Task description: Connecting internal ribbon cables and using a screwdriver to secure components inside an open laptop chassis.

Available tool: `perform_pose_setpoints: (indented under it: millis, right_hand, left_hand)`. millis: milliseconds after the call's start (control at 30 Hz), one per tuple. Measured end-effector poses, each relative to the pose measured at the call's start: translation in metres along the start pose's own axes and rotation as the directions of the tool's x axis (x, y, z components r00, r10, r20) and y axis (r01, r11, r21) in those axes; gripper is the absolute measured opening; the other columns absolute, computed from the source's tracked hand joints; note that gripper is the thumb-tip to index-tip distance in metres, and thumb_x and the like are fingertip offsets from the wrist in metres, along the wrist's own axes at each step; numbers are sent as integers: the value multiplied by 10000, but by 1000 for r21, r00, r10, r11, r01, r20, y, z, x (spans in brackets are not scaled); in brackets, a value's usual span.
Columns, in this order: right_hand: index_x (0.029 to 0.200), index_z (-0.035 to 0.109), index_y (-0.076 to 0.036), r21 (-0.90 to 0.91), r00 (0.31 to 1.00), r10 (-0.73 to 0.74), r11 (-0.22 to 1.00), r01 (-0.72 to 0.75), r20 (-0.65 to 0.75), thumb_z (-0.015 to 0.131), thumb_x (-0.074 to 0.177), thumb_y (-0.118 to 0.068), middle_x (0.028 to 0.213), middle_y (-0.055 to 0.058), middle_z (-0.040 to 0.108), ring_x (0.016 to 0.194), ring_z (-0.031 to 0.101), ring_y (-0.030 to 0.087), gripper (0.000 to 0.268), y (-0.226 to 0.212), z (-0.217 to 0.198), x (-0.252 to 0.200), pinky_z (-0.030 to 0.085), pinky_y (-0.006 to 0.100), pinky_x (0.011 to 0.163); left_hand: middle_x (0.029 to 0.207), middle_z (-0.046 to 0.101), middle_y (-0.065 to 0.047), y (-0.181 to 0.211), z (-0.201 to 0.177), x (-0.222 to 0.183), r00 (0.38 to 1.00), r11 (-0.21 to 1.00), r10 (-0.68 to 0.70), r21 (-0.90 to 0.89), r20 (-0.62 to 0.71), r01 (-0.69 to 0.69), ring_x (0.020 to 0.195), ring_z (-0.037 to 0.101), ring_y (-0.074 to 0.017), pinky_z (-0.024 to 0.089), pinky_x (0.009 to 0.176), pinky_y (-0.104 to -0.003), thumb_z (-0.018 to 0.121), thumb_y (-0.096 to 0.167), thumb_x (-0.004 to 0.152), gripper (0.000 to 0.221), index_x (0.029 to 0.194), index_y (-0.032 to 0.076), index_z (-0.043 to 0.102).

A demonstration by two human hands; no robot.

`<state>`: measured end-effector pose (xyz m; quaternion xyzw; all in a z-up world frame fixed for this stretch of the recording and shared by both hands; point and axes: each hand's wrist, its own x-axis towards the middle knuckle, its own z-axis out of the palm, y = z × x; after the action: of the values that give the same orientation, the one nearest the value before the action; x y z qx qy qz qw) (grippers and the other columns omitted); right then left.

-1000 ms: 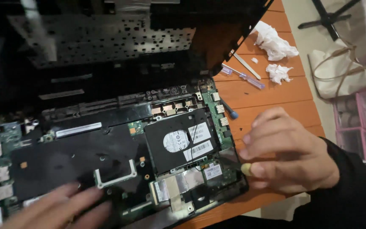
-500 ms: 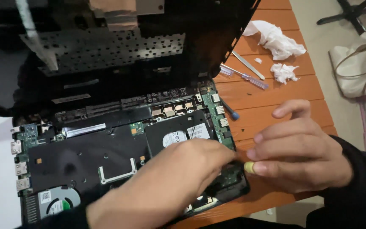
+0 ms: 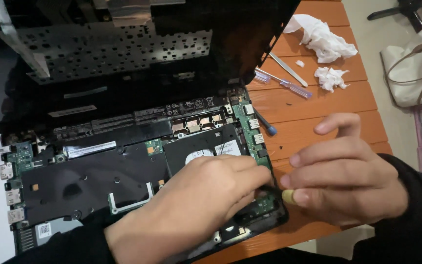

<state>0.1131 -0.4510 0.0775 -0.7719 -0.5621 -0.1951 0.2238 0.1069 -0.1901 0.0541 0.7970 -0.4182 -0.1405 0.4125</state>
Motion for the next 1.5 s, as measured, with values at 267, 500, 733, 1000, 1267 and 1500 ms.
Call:
perform_pose_setpoints:
  millis: [267,500,733,1000,1267,1500]
  right_hand:
    - [1160,591,-246,-23,999,-3,1000,4,37,783,939,-307,1111,-88,742,1024,700,112,299,-4,-4,-6,439,468,1007]
    - [1123,675,-73,314,938,250,894,-319,241,646,934,-152,1030,-5,760,891,763,131,207,-5,-10,4,513,303,862]
    - [1384,443,-128,142,987,29,989,-52,156,818,962,-85,1187,66,693,1033,758,186,566,1,-7,-9,555,361,897]
    - [1410,417,-128,121,992,23,992,-38,126,779,983,-104,1198,50,713,1020,771,163,560,7,-1,-12,551,368,931]
    - [1331,459,-188,157,957,88,978,-135,275,751,943,-87,1192,15,736,913,718,180,495,8,-4,-14,458,380,929]
    - [1406,406,-150,123,978,22,991,-48,207,777,969,-94,1156,84,731,953,743,209,576,6,-3,-11,509,387,919]
  left_hand:
    - [884,561,-53,2,10,1,991,997,50,69,-125,-42,840,606,-312,443,554,-470,684,159,962,164,944,118,526]
    - [932,612,-65,1,11,6,994,999,0,32,-108,4,899,596,-308,460,705,-455,684,188,915,151,939,111,558]
    - [849,695,0,-5,7,9,998,972,61,229,-27,-53,924,559,-265,369,800,-425,542,208,947,171,871,184,693]
    - [818,725,29,-18,1,18,990,933,138,332,27,-139,944,543,-239,350,788,-427,695,189,844,53,792,194,689]
    - [777,681,28,-22,7,13,976,899,215,397,-32,-185,895,518,-247,345,819,-421,568,131,939,142,811,163,621]
    - [806,637,-21,-15,13,7,970,895,214,422,-113,-148,892,510,-276,346,816,-442,468,136,986,187,862,135,608]
